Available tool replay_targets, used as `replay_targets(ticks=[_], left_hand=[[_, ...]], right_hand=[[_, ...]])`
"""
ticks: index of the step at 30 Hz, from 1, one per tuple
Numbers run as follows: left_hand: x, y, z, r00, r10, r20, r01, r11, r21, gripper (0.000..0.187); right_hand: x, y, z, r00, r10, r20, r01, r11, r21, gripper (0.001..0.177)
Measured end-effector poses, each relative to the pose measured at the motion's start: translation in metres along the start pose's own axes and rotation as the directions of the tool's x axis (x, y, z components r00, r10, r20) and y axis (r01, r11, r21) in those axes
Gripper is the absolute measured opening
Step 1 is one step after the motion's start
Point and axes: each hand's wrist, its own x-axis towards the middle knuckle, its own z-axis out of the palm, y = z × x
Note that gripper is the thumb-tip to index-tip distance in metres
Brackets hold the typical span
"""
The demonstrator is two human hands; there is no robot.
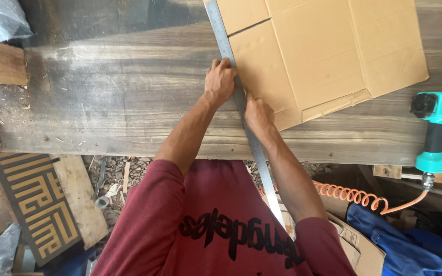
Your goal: The person uses a metal ruler and a utility knife to cut a large piece of cardboard on a wooden workbench. They repeatedly align the ruler and score the cardboard along straight lines to create multiple rectangular sections.
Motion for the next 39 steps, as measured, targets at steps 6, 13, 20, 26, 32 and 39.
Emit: replay_targets(ticks=[6,13,20,26,32,39], left_hand=[[-0.03,0.017,0.003,0.995,-0.022,-0.097,0.02,1.0,-0.025,0.016],[-0.063,0.037,-0.037,1.0,-0.015,0.019,0.017,0.998,-0.058,0.056],[-0.073,0.043,-0.039,0.998,-0.002,0.057,0.005,0.999,-0.039,0.08],[-0.077,0.048,-0.018,0.998,-0.018,0.052,0.021,0.998,-0.059,0.054],[-0.089,0.05,-0.018,1.0,0.01,0.02,-0.009,0.999,-0.04,0.038],[-0.097,0.06,-0.02,0.998,0.005,0.055,-0.002,0.998,-0.062,0.072]], right_hand=[[-0.004,0.022,0.028,1.0,0.017,0.011,-0.017,1.0,-0.015,0.053],[-0.018,0.033,0.041,1.0,-0.001,-0.001,0.001,1.0,0.022,0.054],[-0.044,0.036,0.044,1.0,0.015,0.007,-0.015,1.0,0.006,0.051],[-0.059,0.044,0.053,0.999,0.038,-0.01,-0.038,0.999,0.031,0.042],[-0.063,0.04,0.049,0.999,0.03,-0.02,-0.029,0.998,0.053,0.043],[-0.077,0.044,0.049,0.999,0.031,0.004,-0.032,0.998,0.059,0.044]])
